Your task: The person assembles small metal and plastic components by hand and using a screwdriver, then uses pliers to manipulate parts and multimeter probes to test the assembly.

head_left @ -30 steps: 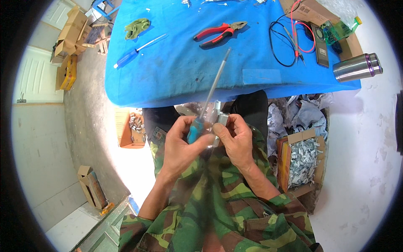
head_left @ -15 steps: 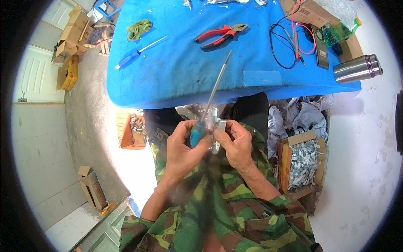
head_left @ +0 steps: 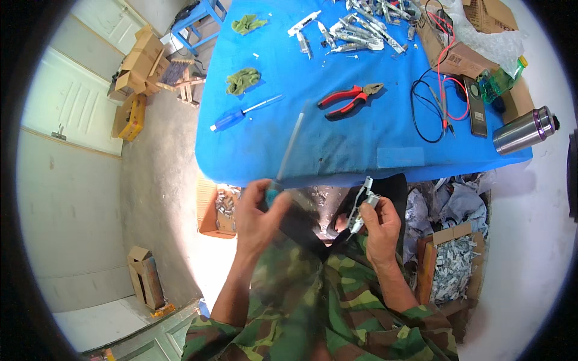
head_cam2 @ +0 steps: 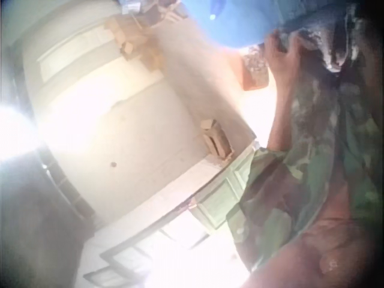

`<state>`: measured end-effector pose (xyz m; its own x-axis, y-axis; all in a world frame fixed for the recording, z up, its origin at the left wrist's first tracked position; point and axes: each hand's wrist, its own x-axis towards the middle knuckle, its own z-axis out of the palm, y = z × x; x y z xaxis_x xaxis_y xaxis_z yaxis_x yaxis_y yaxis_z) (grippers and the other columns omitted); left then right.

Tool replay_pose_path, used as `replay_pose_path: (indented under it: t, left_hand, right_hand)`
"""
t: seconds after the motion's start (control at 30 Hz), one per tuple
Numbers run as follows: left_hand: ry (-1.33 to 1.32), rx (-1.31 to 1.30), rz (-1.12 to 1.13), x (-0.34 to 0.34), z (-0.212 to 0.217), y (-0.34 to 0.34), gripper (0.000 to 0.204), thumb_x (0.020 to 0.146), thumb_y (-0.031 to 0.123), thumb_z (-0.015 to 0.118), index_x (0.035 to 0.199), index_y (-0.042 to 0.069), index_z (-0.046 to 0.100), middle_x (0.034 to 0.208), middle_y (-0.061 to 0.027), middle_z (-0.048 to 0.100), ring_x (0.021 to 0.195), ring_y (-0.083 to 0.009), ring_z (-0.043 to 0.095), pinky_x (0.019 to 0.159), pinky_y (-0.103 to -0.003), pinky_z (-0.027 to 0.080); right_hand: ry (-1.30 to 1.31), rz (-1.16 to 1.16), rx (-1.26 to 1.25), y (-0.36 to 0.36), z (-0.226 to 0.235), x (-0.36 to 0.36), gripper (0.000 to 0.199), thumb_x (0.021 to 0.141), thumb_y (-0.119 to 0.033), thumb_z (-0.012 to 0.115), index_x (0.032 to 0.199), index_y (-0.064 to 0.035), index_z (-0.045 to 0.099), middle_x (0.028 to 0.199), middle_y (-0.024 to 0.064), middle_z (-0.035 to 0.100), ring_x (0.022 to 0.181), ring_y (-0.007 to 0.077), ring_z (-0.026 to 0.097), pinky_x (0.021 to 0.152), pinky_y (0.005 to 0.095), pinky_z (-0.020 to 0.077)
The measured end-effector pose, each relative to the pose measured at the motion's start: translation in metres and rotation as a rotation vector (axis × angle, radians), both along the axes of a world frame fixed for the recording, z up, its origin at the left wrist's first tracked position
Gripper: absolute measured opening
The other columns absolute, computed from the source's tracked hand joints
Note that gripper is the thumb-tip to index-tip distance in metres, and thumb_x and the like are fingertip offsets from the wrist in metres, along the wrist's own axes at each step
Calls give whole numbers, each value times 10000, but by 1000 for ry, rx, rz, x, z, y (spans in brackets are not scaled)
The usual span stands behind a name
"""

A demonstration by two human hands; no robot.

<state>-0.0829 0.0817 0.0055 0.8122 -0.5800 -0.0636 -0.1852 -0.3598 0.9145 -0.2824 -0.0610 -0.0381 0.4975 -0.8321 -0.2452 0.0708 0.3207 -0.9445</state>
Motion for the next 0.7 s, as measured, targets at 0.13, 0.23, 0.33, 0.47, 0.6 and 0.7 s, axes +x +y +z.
replay_pose_path:
  t: [0.13,0.23,0.33,0.47,0.6,0.7]
  left_hand:
    - [-284,136,29,44,6,-8,331,919,166,737,1156,-38,629,920,-133,703,799,-205,670,729,-327,535]
    - [-578,209,19,66,1,-21,335,915,169,741,1158,-36,632,965,-178,717,833,-331,685,779,-403,548]
    - [-777,306,4,86,-1,-34,364,882,142,754,1190,-8,632,1131,-170,696,1023,-398,647,885,-450,531]
    - [-975,312,-65,84,11,-57,414,840,130,774,1213,17,636,1268,-161,649,1163,-359,597,968,-442,503]
    - [-913,195,-229,54,22,-103,472,833,215,811,1221,10,636,1260,-155,658,1174,-355,605,974,-440,506]
    - [-864,203,-326,42,29,-145,546,829,305,830,1245,7,639,1262,-169,670,1191,-352,613,991,-435,503]
  right_hand:
    - [-56,-27,62,-6,-10,-4,259,978,-245,704,1097,-28,627,903,-11,647,740,51,575,597,222,466]
    - [-87,-11,103,-4,-14,-5,251,977,-224,702,1108,-25,622,919,-10,649,761,52,579,602,221,475]
    - [-148,-19,155,-4,-21,-8,235,973,-183,701,1121,-21,618,938,1,661,776,53,589,610,219,485]
    - [-133,-38,156,-8,-18,-12,217,978,-159,681,1121,-18,597,919,21,660,749,90,631,611,238,505]
    - [-124,-55,127,-9,-19,-11,188,969,-125,688,1094,-26,589,893,22,649,705,100,647,597,237,507]
    - [-130,-66,132,-11,-13,-10,191,957,-120,704,1090,-25,607,912,11,652,753,75,608,646,234,490]
